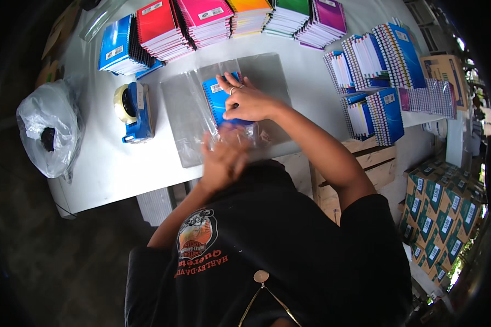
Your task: The person wraps spiral-bound notebooks in clear plastic sleeves using a tape dispenser. They place each notebook into a sleeve, seal it with tape, and set the wrapped notebook aside. The process is repeated for multiple notebooks of different colors.
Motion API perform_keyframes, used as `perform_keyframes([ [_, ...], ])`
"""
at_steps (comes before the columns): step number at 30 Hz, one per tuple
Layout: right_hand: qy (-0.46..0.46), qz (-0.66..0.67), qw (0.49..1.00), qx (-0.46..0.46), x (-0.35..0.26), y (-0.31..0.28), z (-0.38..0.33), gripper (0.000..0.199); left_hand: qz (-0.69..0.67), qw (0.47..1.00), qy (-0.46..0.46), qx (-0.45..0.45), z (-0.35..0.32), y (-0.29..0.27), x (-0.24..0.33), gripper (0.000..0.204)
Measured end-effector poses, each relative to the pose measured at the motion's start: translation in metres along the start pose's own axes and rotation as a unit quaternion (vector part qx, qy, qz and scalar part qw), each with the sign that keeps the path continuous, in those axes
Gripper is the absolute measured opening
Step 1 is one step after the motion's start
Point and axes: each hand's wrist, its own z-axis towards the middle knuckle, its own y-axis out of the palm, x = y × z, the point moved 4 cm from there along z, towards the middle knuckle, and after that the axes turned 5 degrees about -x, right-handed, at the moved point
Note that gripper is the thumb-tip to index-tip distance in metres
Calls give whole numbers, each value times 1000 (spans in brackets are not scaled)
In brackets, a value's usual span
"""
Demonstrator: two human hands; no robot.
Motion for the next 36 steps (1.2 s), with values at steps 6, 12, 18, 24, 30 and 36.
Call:
perform_keyframes([
  [6, 15, 6, 999, -49, -12, -9, 3, 10, 118, 941, -308, -83, -67, 0, -69, 67],
  [12, 2, 9, 1000, -25, -12, -10, -4, 10, 85, 854, -501, 115, -109, -68, -109, 39],
  [18, 33, -17, 999, -25, -17, -10, 0, 19, -370, 740, -540, 157, -80, -123, -207, 43],
  [24, 73, -4, 997, -18, -16, -10, 2, 56, -420, 708, -567, -33, -76, -130, -214, 40],
  [30, 74, -51, 996, -1, -18, -9, 2, 83, -767, 579, -201, 189, -120, -112, -183, 17],
  [36, 62, -45, 997, -6, -20, -16, -1, 82, 5, 741, -614, 272, -143, -153, -197, 17],
])
